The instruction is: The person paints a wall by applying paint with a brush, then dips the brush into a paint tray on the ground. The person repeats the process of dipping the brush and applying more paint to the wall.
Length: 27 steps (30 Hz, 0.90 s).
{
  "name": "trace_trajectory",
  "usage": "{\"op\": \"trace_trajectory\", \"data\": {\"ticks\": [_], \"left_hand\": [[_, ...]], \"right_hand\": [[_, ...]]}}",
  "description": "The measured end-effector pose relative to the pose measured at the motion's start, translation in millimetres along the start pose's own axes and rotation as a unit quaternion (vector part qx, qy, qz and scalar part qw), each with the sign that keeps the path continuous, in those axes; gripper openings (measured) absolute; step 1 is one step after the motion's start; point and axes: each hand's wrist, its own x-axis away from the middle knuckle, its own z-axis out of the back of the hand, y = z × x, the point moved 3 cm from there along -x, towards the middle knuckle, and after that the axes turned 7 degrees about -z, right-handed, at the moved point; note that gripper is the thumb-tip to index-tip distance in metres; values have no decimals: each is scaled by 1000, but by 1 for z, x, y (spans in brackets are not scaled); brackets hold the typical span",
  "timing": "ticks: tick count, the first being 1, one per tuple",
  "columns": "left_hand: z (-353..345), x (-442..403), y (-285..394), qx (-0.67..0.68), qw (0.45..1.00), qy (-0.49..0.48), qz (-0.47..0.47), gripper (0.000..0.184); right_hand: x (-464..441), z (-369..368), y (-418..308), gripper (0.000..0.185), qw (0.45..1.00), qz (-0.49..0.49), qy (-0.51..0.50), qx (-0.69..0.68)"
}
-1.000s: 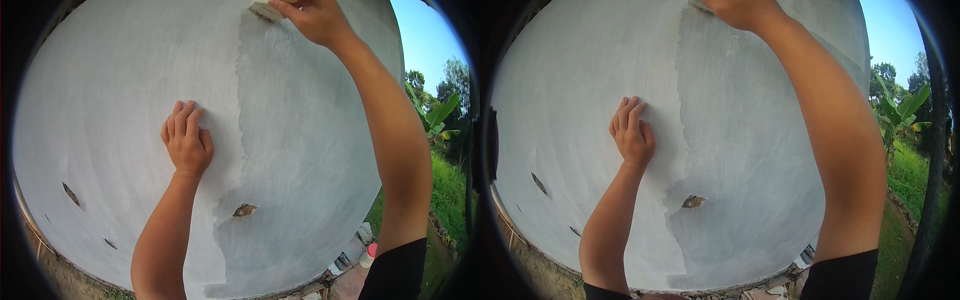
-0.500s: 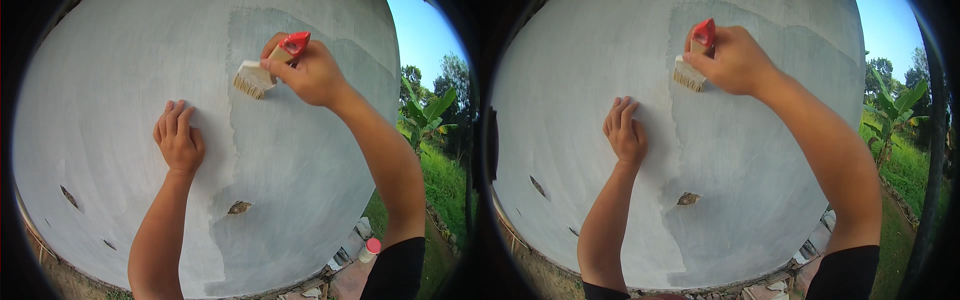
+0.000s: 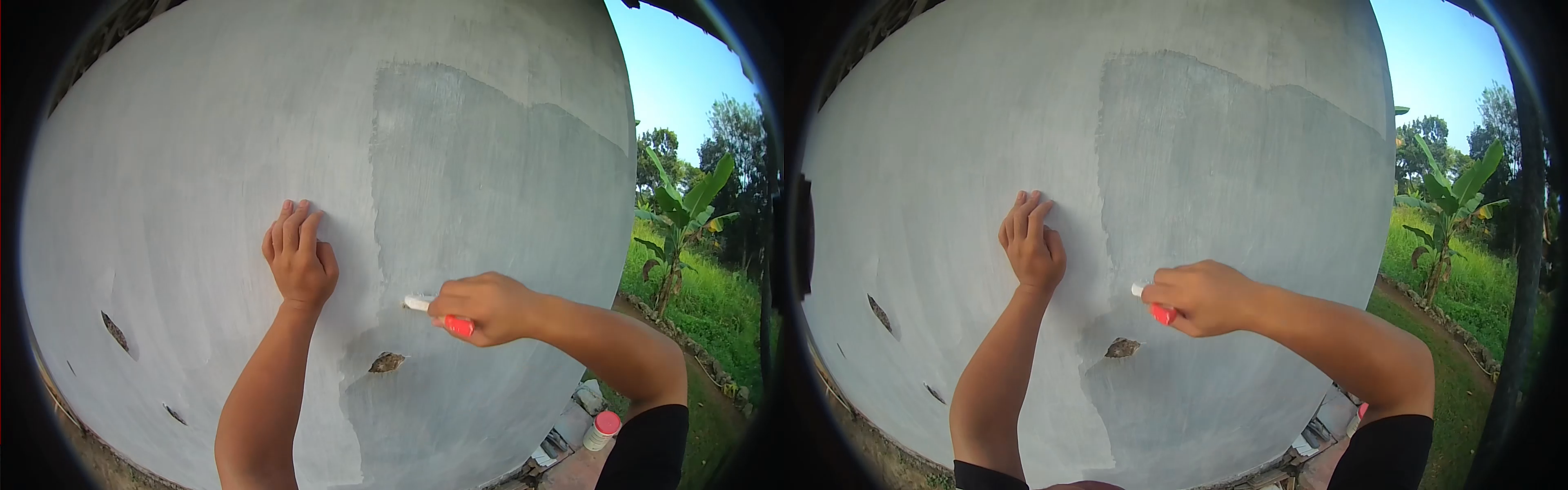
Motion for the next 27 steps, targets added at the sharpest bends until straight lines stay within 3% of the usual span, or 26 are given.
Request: {"op": "trace_trajectory", "data": {"ticks": [1, 2, 3, 6, 9, 11, 14, 15, 17, 19, 21, 24, 25, 27], "left_hand": [[0, 1, 0, 6, 1000, -6, 4, 37], [0, 0, 0, 3, 1000, 0, 4, 37], [0, 1, 1, 4, 1000, -4, 3, 37], [1, 0, 1, -3, 1000, -8, 1, 37], [0, -1, 1, -5, 1000, 0, -2, 37], [0, 1, 1, -7, 1000, 4, 0, 36], [0, -1, -1, -7, 1000, 4, 2, 36], [0, -1, 0, -7, 1000, 1, 4, 36], [0, 1, 3, -4, 1000, -7, 7, 37], [2, -1, 3, 4, 1000, 4, 9, 36], [2, 0, 3, 0, 1000, 6, 9, 36], [2, -1, 2, 5, 1000, 7, 8, 36], [2, -1, 2, 10, 1000, 5, 8, 36], [2, -1, 2, 10, 1000, 7, 11, 37]], "right_hand": [[-24, 38, 11, 6, 994, -69, 57, -58], [-44, 73, 26, 7, 986, -53, 150, -46], [-61, 111, 32, 6, 972, -98, 206, -64], [-89, 173, 57, 3, 927, -5, 356, 122], [-78, 138, 64, 9, 925, -25, 304, 226], [-49, 76, 47, 20, 933, 78, 198, 292], [-12, 23, -9, 18, 967, 138, -23, 213], [-18, 29, -10, 18, 967, 138, -23, 211], [-46, 70, 2, 12, 982, 58, 148, 102], [-76, 120, 17, 7, 950, 46, 295, 92], [-101, 155, 27, 5, 930, 23, 355, 88], [-125, 166, 34, 3, 933, 1, 343, 108], [-125, 163, 36, 5, 945, -54, 314, 79], [-128, 170, 31, 5, 952, -42, 292, 86]]}}
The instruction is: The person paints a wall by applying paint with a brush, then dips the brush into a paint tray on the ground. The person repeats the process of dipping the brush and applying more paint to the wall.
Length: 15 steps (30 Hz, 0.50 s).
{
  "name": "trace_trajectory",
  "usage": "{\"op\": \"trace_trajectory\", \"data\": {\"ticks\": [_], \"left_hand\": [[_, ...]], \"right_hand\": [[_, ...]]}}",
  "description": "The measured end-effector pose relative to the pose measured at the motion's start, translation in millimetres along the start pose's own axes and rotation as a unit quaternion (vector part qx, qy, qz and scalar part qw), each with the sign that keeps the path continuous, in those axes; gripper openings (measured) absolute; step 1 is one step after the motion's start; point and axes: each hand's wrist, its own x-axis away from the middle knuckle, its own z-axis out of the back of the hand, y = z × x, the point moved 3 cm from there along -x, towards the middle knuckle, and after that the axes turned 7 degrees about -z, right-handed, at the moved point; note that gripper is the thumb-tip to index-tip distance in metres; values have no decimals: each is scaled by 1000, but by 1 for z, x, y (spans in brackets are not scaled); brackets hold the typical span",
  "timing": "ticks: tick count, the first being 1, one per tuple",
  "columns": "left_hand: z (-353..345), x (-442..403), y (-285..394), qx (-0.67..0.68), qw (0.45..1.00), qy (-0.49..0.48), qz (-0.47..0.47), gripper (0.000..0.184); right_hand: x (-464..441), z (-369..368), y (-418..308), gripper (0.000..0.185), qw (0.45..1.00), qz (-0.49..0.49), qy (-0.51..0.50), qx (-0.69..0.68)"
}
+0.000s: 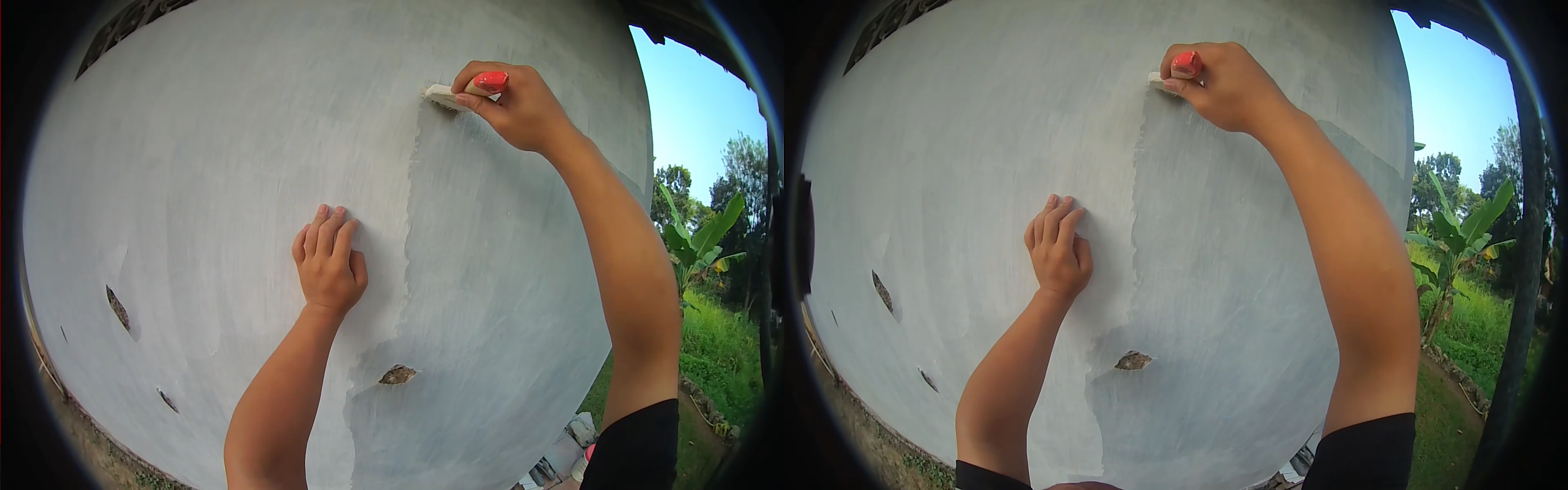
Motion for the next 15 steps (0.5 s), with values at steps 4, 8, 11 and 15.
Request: {"op": "trace_trajectory", "data": {"ticks": [4, 8, 11, 15], "left_hand": [[0, 0, 0, 3, 1000, -2, 2, 37], [0, 0, 0, 3, 1000, 8, 1, 37], [0, 0, -1, 7, 1000, 9, 1, 38], [1, 1, -1, 9, 1000, 5, 2, 38]], "right_hand": [[-8, 6, -5, 5, 998, 37, 36, 23], [-3, -5, -10, 6, 995, -34, -81, 55], [-11, 10, -16, 6, 999, -30, 1, 22], [-5, -2, -9, 8, 998, -36, -39, 30]]}}
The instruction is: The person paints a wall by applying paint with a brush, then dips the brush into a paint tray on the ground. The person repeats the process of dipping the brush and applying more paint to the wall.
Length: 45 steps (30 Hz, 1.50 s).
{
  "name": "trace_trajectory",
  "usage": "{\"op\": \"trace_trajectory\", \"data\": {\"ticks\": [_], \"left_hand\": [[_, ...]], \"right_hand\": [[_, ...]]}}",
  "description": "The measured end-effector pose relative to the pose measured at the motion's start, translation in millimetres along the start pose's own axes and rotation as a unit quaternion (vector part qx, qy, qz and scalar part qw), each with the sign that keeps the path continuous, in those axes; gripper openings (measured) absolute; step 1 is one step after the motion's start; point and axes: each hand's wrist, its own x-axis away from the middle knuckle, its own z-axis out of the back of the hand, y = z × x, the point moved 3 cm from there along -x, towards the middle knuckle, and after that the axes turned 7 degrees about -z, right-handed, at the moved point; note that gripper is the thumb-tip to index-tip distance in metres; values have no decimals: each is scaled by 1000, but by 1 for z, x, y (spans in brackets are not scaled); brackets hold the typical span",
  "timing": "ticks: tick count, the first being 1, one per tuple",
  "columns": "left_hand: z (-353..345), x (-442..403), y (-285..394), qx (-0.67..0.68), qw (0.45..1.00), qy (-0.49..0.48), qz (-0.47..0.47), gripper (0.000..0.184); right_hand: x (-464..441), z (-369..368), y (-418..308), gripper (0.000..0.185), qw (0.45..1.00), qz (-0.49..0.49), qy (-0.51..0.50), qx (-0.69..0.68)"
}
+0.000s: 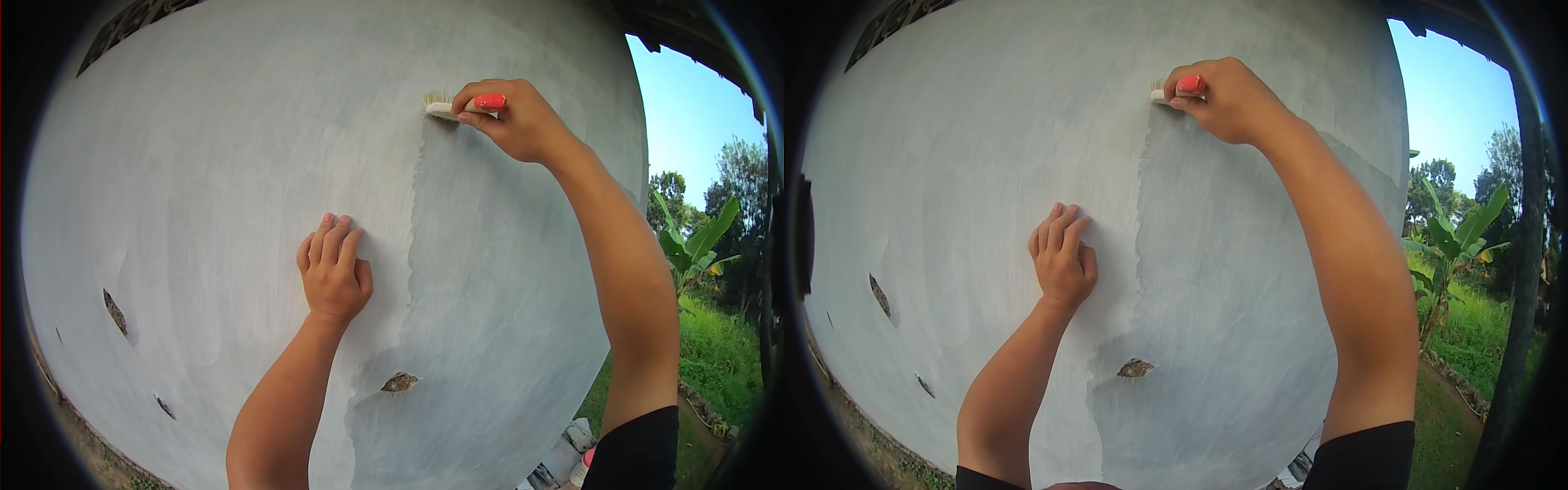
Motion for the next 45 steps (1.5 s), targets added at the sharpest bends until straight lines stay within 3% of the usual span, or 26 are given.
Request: {"op": "trace_trajectory", "data": {"ticks": [2, 4, 6, 7, 9, 13, 14, 15, 17, 19, 20, 21, 24, 25, 27, 29, 32, 33, 35, 39, 40, 43, 44, 45], "left_hand": [[-1, 0, 0, 1, 1000, 6, 0, 38], [-1, 0, -1, 3, 1000, 3, 1, 37], [0, 0, 0, 4, 1000, -1, 3, 37], [0, -1, 0, 3, 1000, -2, 4, 37], [-1, -1, 0, 7, 1000, 0, 2, 36], [1, 0, -3, 34, 999, 0, 8, 32], [1, 1, -3, 36, 999, 3, 12, 32], [1, 2, -3, 46, 999, 7, 10, 31], [0, 0, -5, 54, 998, 17, 11, 30], [1, 1, -5, 54, 998, 12, 13, 28], [2, 1, -5, 55, 998, 9, 14, 28], [2, 1, -5, 52, 998, 8, 18, 27], [1, 1, -6, 50, 998, 10, 19, 26], [1, 1, -6, 50, 999, 15, 15, 26], [1, 2, -7, 59, 998, 9, 22, 26], [2, 1, -8, 68, 997, 6, 27, 26], [4, 2, -7, 73, 997, 8, 22, 27], [3, 3, -7, 67, 998, 8, 19, 27], [2, 0, -6, 65, 998, 8, 7, 27], [2, -1, -4, 40, 999, 1, 7, 28], [3, 0, -4, 35, 999, -8, 7, 28], [1, 1, -5, 27, 1000, -2, -6, 28], [0, 0, -5, 22, 1000, -3, -10, 28], [0, 0, -5, 15, 1000, -3, -13, 28]], "right_hand": [[4, 0, -3, 8, 998, -34, -53, 3], [0, 7, -2, 7, 998, -43, -25, -30], [0, 7, 3, 5, 997, 40, 68, -24], [4, -1, 9, 5, 997, 39, 66, -22], [22, -23, 8, 11, 987, 127, 39, 91], [135, -74, -41, 16, 961, 227, -116, 106], [167, -84, -53, 13, 945, 251, -194, 78], [173, -82, -60, 13, 945, 251, -195, 81], [174, -72, -65, 7, 941, 102, -309, -94], [126, -54, -48, 7, 960, 65, -240, -131], [95, -44, -34, 7, 980, 108, -159, -52], [66, -29, -26, 6, 983, -22, -150, -104], [18, -11, -4, 1, 991, 67, 62, -99], [22, -18, -3, 1, 991, 64, 57, -100], [50, -38, -11, 9, 983, 137, 80, 90], [115, -71, -29, 17, 971, 175, 8, 161], [236, -110, -66, 20, 951, 272, -123, 79], [241, -108, -68, 20, 951, 275, -117, 83], [247, -103, -65, 14, 934, 171, -302, -80], [116, -33, 1, 8, 967, -66, -174, -172], [82, -13, 16, 7, 984, -84, -97, -122], [16, 31, 40, 5, 991, 49, 125, -24], [17, 28, 44, 5, 990, 50, 130, -28], [22, 15, 43, 5, 992, 71, 93, 50]]}}
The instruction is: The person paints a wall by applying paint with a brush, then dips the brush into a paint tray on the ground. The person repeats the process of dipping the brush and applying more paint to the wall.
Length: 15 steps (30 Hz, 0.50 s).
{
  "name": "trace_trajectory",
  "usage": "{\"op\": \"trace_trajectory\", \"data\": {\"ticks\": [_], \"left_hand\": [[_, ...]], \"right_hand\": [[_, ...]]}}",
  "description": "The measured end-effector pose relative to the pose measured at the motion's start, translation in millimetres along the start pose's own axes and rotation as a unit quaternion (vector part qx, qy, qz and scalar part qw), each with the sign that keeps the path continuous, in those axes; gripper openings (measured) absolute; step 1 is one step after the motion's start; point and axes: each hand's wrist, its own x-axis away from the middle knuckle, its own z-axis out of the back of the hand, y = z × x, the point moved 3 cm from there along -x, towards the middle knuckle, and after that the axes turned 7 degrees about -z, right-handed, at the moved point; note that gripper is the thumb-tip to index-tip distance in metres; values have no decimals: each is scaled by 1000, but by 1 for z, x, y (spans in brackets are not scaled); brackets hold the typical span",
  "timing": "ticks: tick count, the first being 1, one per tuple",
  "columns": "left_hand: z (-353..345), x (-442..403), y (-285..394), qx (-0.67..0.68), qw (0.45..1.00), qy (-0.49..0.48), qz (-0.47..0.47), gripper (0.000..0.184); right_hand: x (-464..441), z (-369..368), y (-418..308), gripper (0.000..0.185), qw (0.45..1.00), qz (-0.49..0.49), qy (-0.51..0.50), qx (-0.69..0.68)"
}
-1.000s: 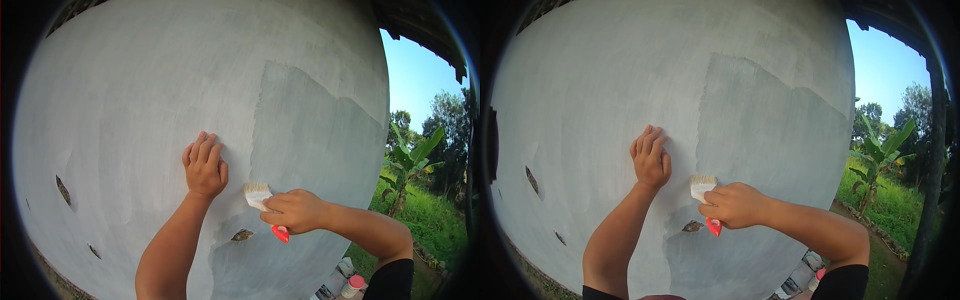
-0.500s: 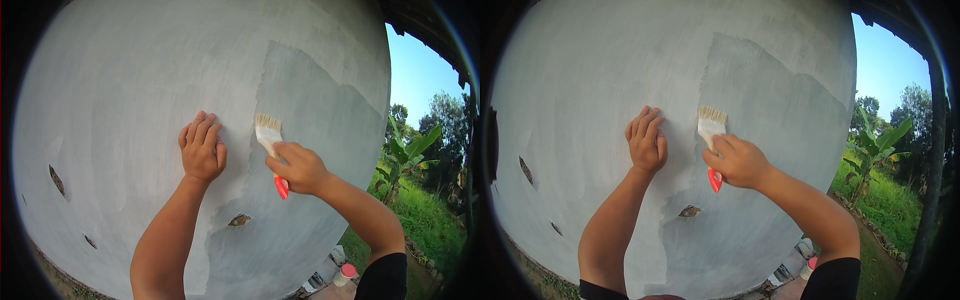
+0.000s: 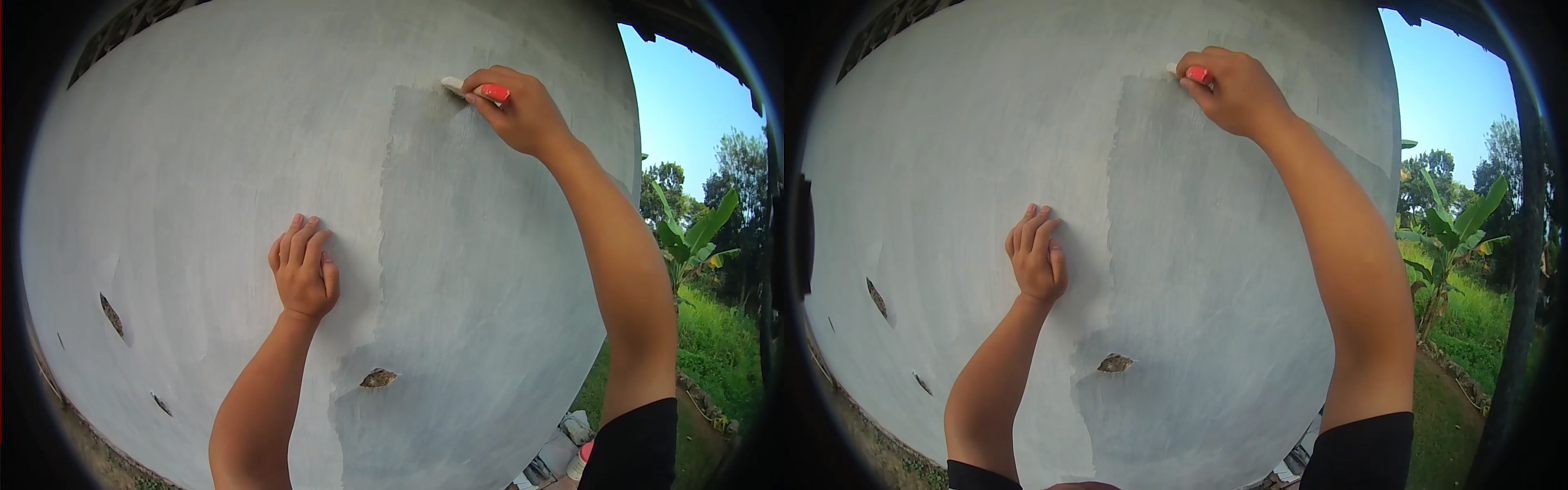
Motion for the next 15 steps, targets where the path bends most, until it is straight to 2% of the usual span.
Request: {"op": "trace_trajectory", "data": {"ticks": [1, 2, 3, 5, 6, 8, 9, 11, 12, 13, 14, 15], "left_hand": [[0, 1, 1, -5, 1000, -4, -2, 28], [1, 1, 3, -4, 1000, -10, -4, 28], [2, 0, 3, -11, 1000, -15, -4, 28], [1, 0, 3, -16, 1000, -14, -1, 28], [0, 1, 2, -28, 1000, -12, -10, 29], [0, 1, 2, -42, 999, -13, -22, 28], [0, 2, 4, -43, 999, -15, -22, 28], [0, 0, 6, -56, 998, -13, -16, 28], [0, 0, 6, -62, 998, -15, -17, 27], [-1, 0, 6, -70, 997, -11, -19, 27], [-3, 1, 4, -75, 997, -11, -21, 27], [-3, 3, 3, -79, 997, -14, -22, 28]], "right_hand": [[13, -15, -3, 7, 996, 27, -44, 72], [43, -32, -13, 16, 985, 119, -41, 118], [81, -46, -34, 21, 978, 118, -99, 142], [174, -65, -81, 13, 952, 271, -78, 119], [213, -63, -104, 12, 944, 300, -118, 74], [254, -61, -123, 10, 913, 261, -308, -65], [241, -53, -120, 10, 912, 261, -308, -68], [187, -46, -82, 7, 914, 44, -363, -176], [153, -41, -59, 6, 924, -36, -298, -237], [119, -31, -39, 7, 941, -66, -225, -244], [88, -21, -23, 6, 955, -82, -151, -242], [63, -9, -10, 5, 976, -45, -56, -204]]}}
